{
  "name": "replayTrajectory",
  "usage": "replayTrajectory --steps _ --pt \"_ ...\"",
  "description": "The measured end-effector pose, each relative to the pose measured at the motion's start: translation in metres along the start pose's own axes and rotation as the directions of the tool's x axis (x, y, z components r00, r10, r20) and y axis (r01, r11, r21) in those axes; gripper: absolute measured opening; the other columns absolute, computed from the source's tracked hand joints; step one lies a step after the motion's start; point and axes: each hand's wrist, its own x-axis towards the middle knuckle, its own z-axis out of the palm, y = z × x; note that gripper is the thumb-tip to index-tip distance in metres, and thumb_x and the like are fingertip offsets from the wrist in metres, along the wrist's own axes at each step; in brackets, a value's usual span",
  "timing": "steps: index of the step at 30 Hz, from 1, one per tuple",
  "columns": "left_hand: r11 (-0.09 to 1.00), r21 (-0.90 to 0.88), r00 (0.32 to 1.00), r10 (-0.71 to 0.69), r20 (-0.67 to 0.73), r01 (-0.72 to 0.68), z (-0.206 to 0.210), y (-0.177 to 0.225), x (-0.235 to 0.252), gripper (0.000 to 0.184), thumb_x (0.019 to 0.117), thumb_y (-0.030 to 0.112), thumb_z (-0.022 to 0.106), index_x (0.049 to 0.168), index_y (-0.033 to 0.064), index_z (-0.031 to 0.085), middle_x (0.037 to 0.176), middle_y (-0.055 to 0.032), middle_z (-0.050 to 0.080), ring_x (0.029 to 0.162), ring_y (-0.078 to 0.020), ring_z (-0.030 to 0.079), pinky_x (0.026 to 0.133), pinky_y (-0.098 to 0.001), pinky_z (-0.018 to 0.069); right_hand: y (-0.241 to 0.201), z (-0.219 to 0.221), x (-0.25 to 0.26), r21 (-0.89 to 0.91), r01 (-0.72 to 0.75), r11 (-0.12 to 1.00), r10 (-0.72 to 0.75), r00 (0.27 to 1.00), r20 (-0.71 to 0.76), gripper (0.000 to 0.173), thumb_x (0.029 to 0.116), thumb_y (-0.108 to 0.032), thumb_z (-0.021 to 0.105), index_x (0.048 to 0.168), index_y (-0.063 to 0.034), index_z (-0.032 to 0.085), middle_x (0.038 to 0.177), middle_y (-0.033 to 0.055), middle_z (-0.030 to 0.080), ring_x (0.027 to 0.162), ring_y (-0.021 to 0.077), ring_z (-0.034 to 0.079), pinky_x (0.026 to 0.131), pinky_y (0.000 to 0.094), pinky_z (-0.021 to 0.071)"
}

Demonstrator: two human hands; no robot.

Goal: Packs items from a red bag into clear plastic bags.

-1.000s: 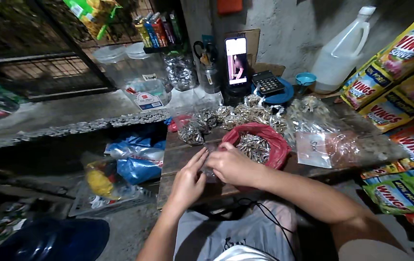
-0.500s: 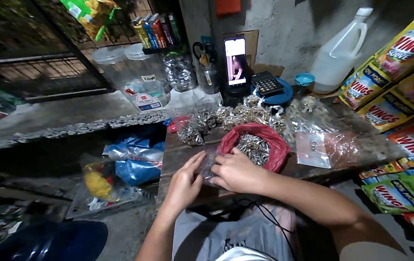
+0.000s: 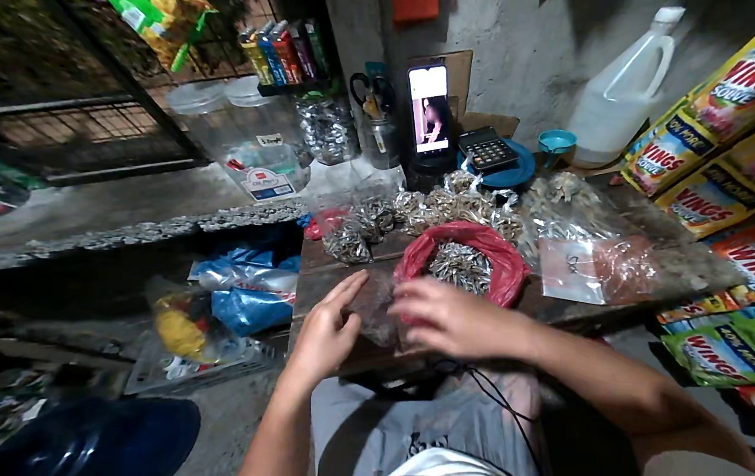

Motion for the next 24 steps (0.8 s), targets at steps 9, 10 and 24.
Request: replayTrajectory --steps 9,10,24 --pt "0.999 0.037 0.999 -0.028 -0.016 0.029 -0.005 -0.002 0.001 0.059 0.0867 0.001 0.046 0.145 0.0035 0.055 0.153 -0.0138 0.05 0.099 -0.0185 0.067 0.072 -0.0362 0.0529 0.084 -0.026 0.01 -0.237 -0.539 0.808 0.582 0.793 0.18 0.1 0.0783 -0.038 0.09 0.159 -0.0151 0.036 0.16 0.0289 0.03 0.139 0.0514 0.041 0.105 0.0691 0.0401" --pt "0.999 0.03 0.999 -0.027 -0.019 0.028 -0.003 -0.002 0.002 0.06 0.0865 0.0 0.046 0.145 0.0035 0.055 0.152 -0.0141 0.05 0.093 -0.0171 0.066 0.068 -0.0345 0.0515 0.086 -0.022 0.012 -0.276 -0.543 0.793 0.6 0.775 0.198 0.101 0.0784 -0.039 0.089 0.16 -0.0169 0.034 0.161 0.0299 0.028 0.14 0.0524 0.039 0.104 0.0706 0.0388" --pt "0.999 -0.02 0.999 -0.033 0.034 0.034 -0.002 0.019 0.025 0.057 0.0898 0.002 0.045 0.146 0.006 0.055 0.152 -0.0129 0.05 0.069 -0.0067 0.056 0.058 -0.0274 0.0463 0.07 -0.014 0.028 -0.392 -0.492 0.778 0.613 0.733 0.296 0.077 0.086 -0.033 0.083 0.153 -0.0213 0.047 0.156 0.0329 0.032 0.136 0.0557 0.04 0.102 0.0701 0.0399"
